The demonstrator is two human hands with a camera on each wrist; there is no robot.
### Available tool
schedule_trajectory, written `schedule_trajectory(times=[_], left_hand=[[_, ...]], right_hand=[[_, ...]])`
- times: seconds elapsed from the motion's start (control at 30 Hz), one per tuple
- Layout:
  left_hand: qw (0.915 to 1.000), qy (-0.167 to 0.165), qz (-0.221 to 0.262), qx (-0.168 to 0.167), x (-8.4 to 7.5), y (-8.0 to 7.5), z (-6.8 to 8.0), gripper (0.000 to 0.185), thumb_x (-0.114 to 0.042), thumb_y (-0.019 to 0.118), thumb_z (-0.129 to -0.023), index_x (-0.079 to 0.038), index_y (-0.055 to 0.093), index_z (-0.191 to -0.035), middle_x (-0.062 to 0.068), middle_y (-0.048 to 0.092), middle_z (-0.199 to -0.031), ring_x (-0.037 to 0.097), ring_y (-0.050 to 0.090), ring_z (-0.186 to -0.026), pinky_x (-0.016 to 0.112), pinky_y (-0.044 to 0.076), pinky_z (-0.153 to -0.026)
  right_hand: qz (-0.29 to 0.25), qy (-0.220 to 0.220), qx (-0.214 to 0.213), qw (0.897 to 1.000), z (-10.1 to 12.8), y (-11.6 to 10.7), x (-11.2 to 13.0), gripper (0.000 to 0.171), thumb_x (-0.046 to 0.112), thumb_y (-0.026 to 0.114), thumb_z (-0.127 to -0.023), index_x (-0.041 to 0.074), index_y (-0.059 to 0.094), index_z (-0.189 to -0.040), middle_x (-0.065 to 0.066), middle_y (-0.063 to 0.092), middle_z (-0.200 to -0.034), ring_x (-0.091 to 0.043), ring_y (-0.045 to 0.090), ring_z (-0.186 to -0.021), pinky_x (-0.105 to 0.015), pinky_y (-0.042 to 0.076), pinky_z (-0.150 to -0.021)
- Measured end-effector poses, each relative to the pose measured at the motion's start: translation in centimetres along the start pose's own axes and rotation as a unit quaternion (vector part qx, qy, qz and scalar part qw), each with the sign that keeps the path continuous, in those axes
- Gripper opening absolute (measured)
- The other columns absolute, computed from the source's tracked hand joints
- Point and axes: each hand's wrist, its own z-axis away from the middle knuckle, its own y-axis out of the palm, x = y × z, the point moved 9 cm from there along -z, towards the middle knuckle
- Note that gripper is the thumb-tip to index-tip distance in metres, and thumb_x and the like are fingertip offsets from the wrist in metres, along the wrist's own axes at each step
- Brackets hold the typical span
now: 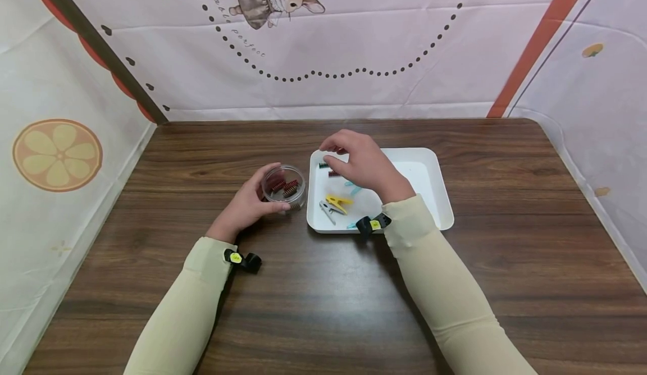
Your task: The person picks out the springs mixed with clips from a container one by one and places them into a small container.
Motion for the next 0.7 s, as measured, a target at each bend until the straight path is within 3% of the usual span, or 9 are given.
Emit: schedule_trajectory(times=[0.5,0.7], left_hand=[[0.9997,0.015,-0.020,-0.009,0.0,-0.1,0.1,0.089,-0.023,0.086,-0.073,-0.027,0.035,-0.146,0.005,0.047,-0.146,0.020,0.045,-0.134,0.047,0.033,-0.113],[0.9995,0.012,-0.027,-0.010,0.2,-0.2,0.0,0.090,-0.024,0.087,-0.073,-0.027,0.035,-0.146,0.005,0.047,-0.146,0.020,0.045,-0.133,0.046,0.033,-0.113]], right_hand=[[0.022,0.066,0.036,0.997,-0.1,0.8,-1.7,0.025,0.019,0.060,-0.094,0.010,0.066,-0.117,-0.004,0.065,-0.116,-0.026,0.059,-0.107,-0.038,0.047,-0.094],[0.032,0.093,0.051,0.994,-0.1,1.1,-2.3,0.025,0.019,0.061,-0.094,0.009,0.066,-0.117,-0.005,0.065,-0.116,-0.023,0.059,-0.109,-0.039,0.047,-0.096]])
